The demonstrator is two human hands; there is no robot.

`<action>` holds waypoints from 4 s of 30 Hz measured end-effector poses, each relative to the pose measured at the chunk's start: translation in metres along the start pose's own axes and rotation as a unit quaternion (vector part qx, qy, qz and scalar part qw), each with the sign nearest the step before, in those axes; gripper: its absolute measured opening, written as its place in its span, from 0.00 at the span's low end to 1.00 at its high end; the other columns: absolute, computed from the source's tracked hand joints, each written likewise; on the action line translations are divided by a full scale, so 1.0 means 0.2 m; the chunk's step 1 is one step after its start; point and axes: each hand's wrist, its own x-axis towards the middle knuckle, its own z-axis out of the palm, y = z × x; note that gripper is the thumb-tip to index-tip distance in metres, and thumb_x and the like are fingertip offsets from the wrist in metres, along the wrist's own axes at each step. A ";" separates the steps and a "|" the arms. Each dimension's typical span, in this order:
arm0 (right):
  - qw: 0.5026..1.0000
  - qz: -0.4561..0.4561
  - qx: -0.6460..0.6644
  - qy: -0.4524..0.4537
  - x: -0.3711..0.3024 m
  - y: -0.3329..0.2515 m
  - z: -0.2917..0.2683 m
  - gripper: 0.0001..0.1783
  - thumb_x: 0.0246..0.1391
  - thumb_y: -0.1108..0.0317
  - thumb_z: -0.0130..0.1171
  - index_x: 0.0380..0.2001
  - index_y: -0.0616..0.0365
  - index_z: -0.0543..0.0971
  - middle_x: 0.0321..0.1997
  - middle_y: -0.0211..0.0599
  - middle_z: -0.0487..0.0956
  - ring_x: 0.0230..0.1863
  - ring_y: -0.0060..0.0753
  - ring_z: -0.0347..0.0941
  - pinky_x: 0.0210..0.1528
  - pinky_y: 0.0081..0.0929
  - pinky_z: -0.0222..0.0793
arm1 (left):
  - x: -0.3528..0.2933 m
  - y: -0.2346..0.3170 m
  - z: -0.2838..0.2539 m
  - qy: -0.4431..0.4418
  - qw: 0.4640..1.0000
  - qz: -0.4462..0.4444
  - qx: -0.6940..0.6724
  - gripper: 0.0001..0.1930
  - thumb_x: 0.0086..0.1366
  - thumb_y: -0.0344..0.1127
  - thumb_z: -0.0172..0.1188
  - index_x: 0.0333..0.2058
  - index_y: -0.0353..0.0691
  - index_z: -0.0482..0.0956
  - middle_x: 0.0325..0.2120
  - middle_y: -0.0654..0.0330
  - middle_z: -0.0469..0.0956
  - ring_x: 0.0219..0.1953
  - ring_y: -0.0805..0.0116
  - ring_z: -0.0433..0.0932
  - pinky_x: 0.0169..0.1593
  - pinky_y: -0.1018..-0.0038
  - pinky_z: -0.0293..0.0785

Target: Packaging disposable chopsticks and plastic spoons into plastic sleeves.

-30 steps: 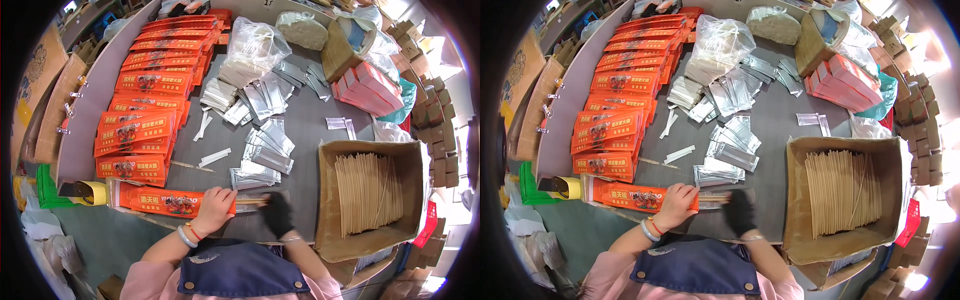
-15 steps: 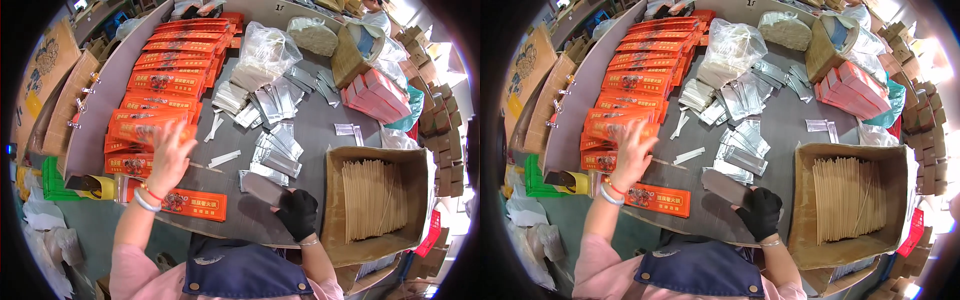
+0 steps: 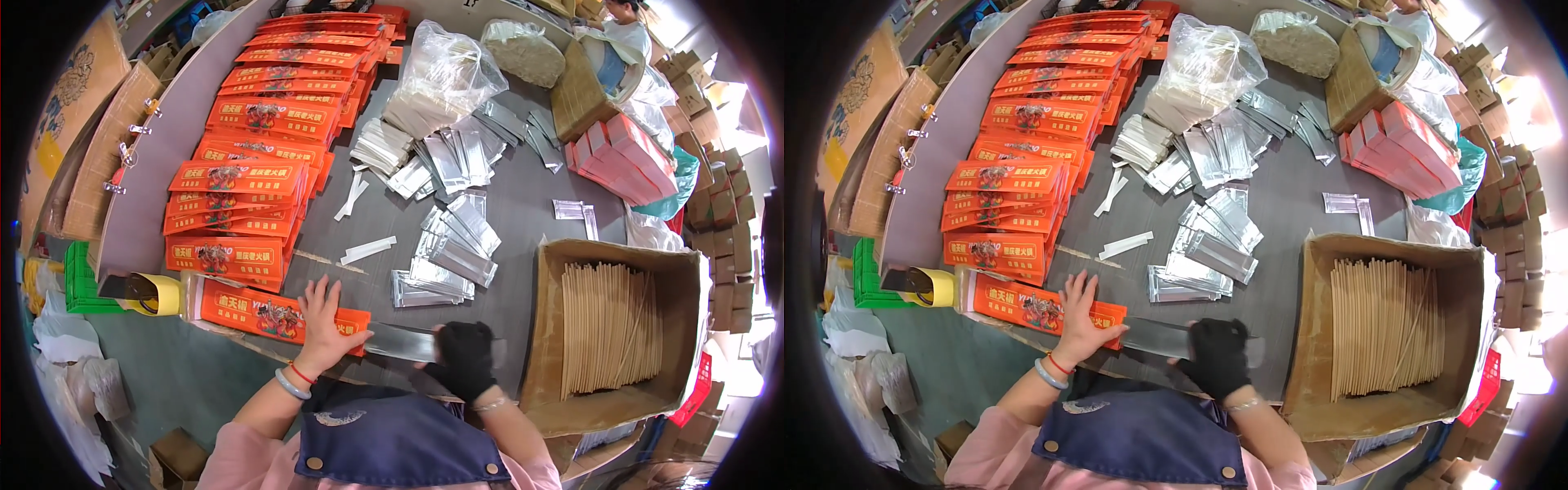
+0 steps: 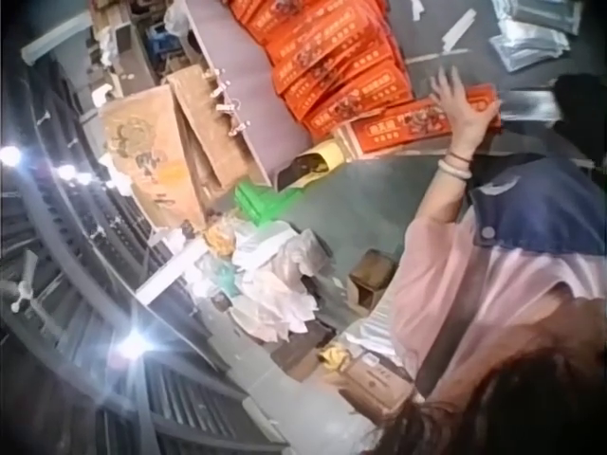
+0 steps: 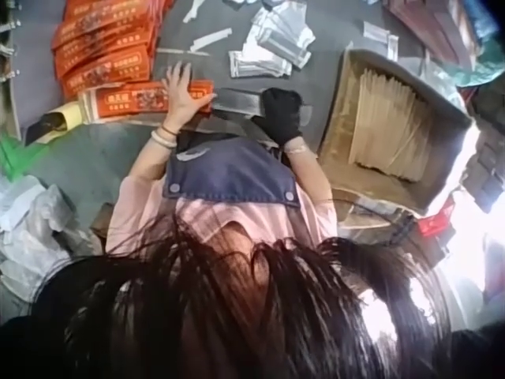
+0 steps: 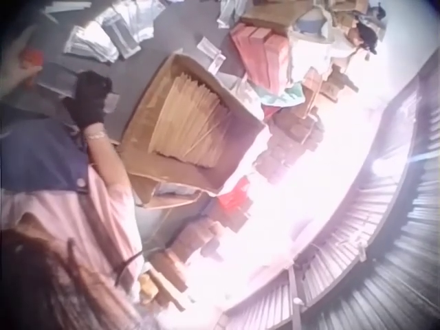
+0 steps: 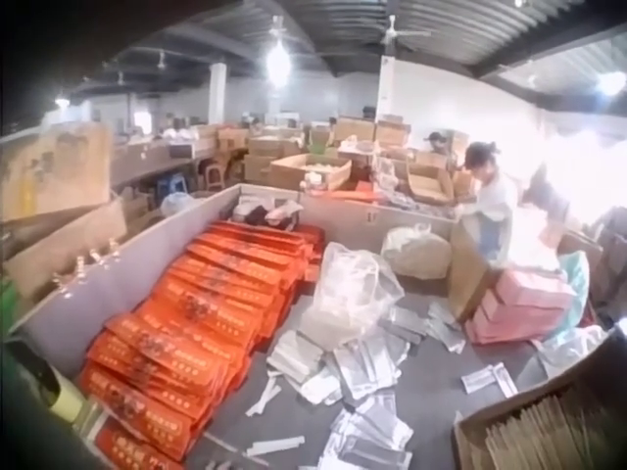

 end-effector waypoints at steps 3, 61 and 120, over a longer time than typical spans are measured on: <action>0.996 -0.059 0.033 0.061 0.14 -0.18 0.20 0.38 0.40 0.39 0.67 0.48 0.55 0.75 0.45 0.39 0.76 0.50 0.43 0.71 0.58 0.50 0.54 | 0.00 0.00 -0.02 -0.021 0.999 0.010 0.024 0.48 0.43 0.49 0.77 0.61 0.34 0.66 0.65 0.44 0.55 0.68 0.41 0.50 0.69 0.48 0.44; 0.919 0.132 0.319 0.190 0.03 0.07 0.36 0.19 0.44 0.75 0.68 0.42 0.59 0.77 0.37 0.41 0.77 0.38 0.43 0.76 0.42 0.33 0.73 | 0.09 0.20 0.08 -0.090 0.960 0.260 0.048 0.37 0.40 0.37 0.75 0.53 0.38 0.73 0.47 0.57 0.73 0.50 0.55 0.69 0.54 0.60 0.66; 0.821 0.462 -0.318 0.106 -0.53 0.88 -0.02 0.13 0.52 0.63 0.59 0.36 0.57 0.71 0.39 0.44 0.74 0.44 0.47 0.72 0.43 0.42 0.71 | 0.70 0.42 0.36 0.023 0.942 0.332 0.032 0.07 0.57 0.29 0.59 0.36 0.40 0.75 0.34 0.57 0.72 0.41 0.55 0.71 0.46 0.60 0.67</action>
